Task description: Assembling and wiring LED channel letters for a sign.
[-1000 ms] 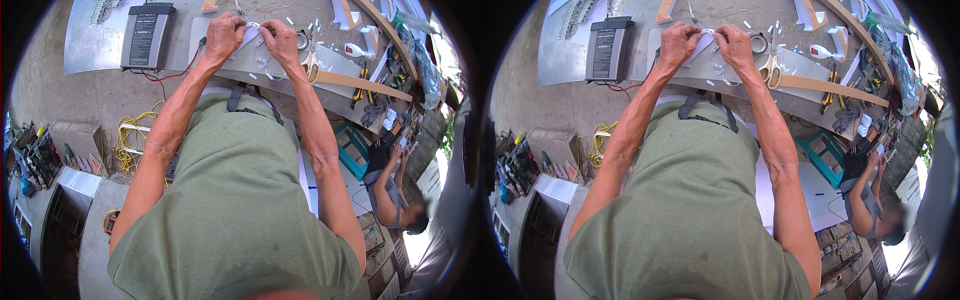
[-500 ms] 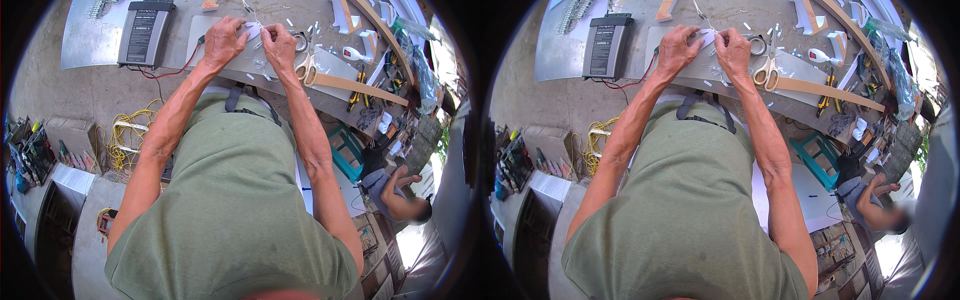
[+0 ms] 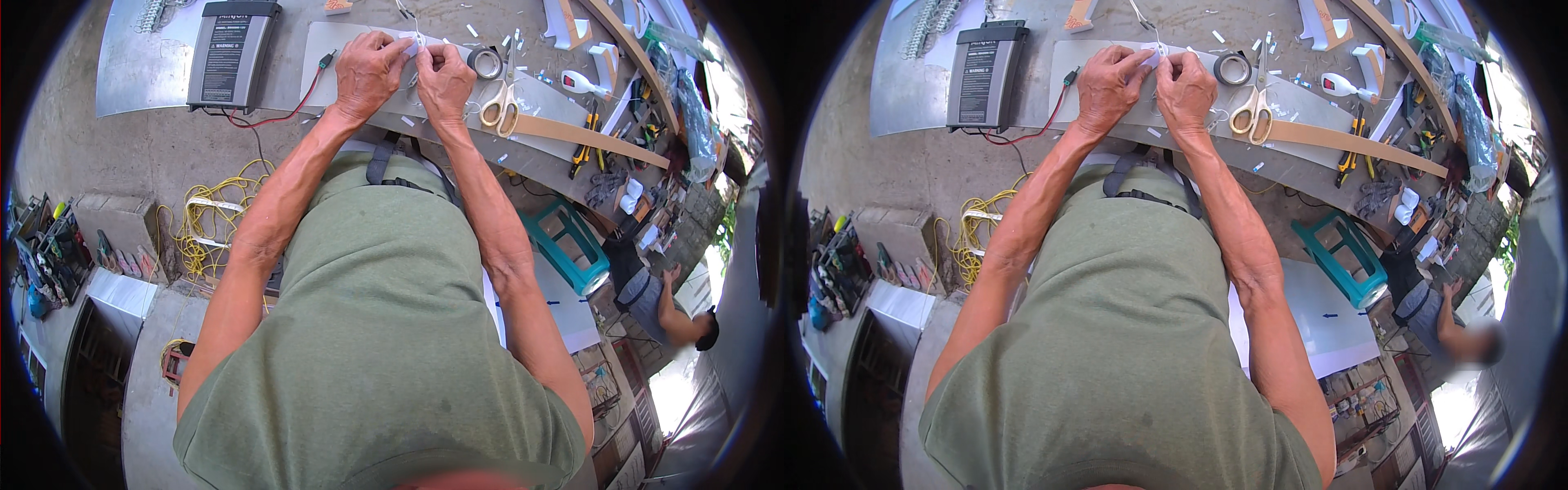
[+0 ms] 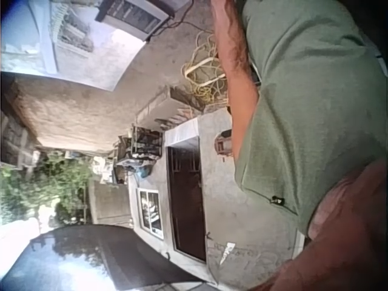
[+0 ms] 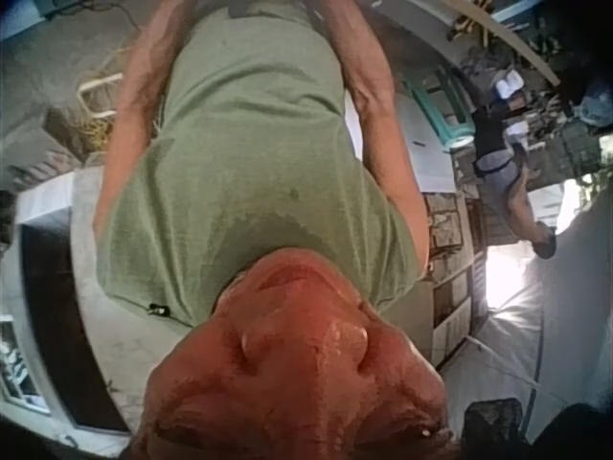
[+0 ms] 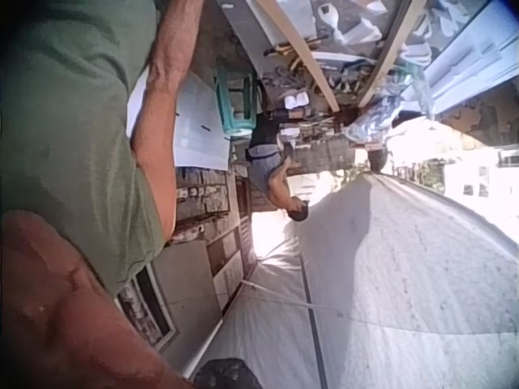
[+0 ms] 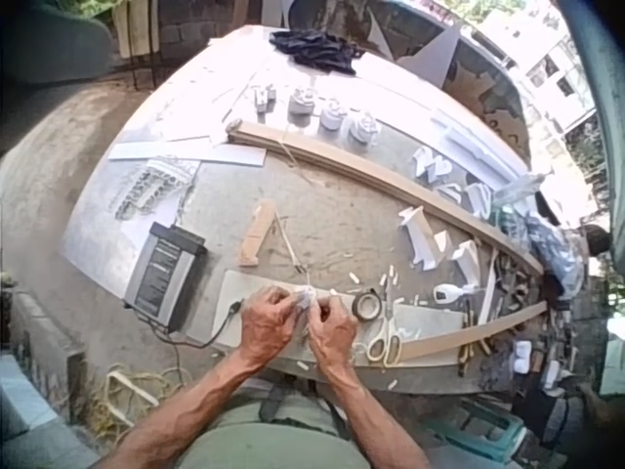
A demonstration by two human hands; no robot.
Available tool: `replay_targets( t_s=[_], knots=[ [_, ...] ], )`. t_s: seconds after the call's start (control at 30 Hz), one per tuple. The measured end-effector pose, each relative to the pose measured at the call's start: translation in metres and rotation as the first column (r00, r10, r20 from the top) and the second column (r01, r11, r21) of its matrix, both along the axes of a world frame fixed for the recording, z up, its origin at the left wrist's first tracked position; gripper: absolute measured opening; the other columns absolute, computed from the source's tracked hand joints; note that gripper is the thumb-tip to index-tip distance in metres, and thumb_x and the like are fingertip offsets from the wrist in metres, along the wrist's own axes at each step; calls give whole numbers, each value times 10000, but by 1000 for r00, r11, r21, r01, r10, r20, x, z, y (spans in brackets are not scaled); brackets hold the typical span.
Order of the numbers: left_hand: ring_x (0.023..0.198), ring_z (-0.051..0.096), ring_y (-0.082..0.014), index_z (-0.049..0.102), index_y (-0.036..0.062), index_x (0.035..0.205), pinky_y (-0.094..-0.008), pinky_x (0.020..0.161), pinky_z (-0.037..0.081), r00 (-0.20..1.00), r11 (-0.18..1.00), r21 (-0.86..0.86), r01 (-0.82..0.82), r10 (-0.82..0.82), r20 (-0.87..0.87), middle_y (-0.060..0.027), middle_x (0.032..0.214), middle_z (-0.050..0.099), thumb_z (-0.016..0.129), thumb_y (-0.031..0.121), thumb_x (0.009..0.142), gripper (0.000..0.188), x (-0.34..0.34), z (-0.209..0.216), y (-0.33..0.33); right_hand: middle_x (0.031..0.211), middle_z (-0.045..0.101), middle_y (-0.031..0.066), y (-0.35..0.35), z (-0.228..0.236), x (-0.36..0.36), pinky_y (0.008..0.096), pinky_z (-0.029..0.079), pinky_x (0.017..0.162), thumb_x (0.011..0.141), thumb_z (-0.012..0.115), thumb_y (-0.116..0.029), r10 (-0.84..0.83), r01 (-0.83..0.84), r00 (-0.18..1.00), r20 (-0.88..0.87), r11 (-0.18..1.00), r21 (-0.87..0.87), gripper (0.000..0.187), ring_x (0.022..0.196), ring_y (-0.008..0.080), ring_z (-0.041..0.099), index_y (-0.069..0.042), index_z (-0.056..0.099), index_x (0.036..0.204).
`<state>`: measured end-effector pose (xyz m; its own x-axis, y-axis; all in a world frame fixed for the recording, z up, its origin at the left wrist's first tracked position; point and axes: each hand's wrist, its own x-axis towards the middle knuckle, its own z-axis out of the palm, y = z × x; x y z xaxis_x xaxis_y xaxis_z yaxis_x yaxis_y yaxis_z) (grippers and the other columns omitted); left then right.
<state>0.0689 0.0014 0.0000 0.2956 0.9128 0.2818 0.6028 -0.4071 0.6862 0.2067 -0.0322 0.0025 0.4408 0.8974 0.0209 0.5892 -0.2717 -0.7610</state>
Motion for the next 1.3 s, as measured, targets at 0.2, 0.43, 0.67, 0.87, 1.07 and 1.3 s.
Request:
replay_targets(
  t_s=[0.2, 0.43, 0.67, 0.87, 1.07, 1.3],
  knots=[
    [831, 610, -237, 767, 184, 1056, -383, 733, 473, 999, 998, 57, 21, -20, -27, -28, 872, 633, 740, 151, 831, 229, -1, -6, -3, 744, 707, 114, -1, -5, -4, 386, 523, 628, 858, 732, -193, -26, 25, 999, 40, 999, 25, 183, 659, 272, 696, -27, 667, 820],
    [850, 607, -228, 763, 192, 1089, -378, 736, 472, 998, 997, 78, 26, -22, -53, -25, 899, 635, 732, 133, 833, 265, -1, -7, -4, 737, 705, 109, -1, -3, -8, 385, 519, 604, 860, 739, -194, -52, 50, 998, 30, 998, 48, 187, 644, 269, 692, -32, 661, 807],
    [862, 606, -235, 757, 192, 1107, -382, 740, 462, 997, 997, 60, 38, -34, -62, -26, 915, 634, 726, 126, 832, 285, -2, -5, -4, 731, 699, 112, -1, -6, -11, 397, 514, 599, 851, 743, -183, -62, 56, 997, 54, 994, 94, 179, 638, 282, 685, -39, 652, 795],
    [862, 601, -237, 757, 193, 1115, -384, 743, 458, 997, 997, 58, 47, -43, -65, -28, 918, 631, 728, 120, 822, 304, -2, -5, -3, 721, 684, 113, -2, -8, -11, 409, 504, 597, 842, 744, -171, -62, 55, 994, 87, 995, 79, 168, 645, 299, 674, -42, 648, 791],
    [859, 599, -238, 756, 196, 1119, -383, 743, 458, 996, 997, 60, 56, -51, -74, -28, 913, 624, 728, 121, 823, 306, -2, -4, -2, 720, 678, 116, -2, -8, -12, 419, 500, 598, 837, 740, -167, -59, 52, 994, 94, 996, 77, 157, 652, 309, 669, -45, 651, 794],
    [858, 598, -233, 753, 197, 1125, -382, 745, 459, 996, 997, 50, 58, -54, -70, -27, 903, 617, 727, 120, 825, 311, -1, -2, -2, 726, 683, 121, -2, -8, -12, 421, 504, 603, 839, 738, -173, -61, 53, 992, 109, 996, 77, 164, 661, 309, 676, -42, 652, 792]
  ],
)
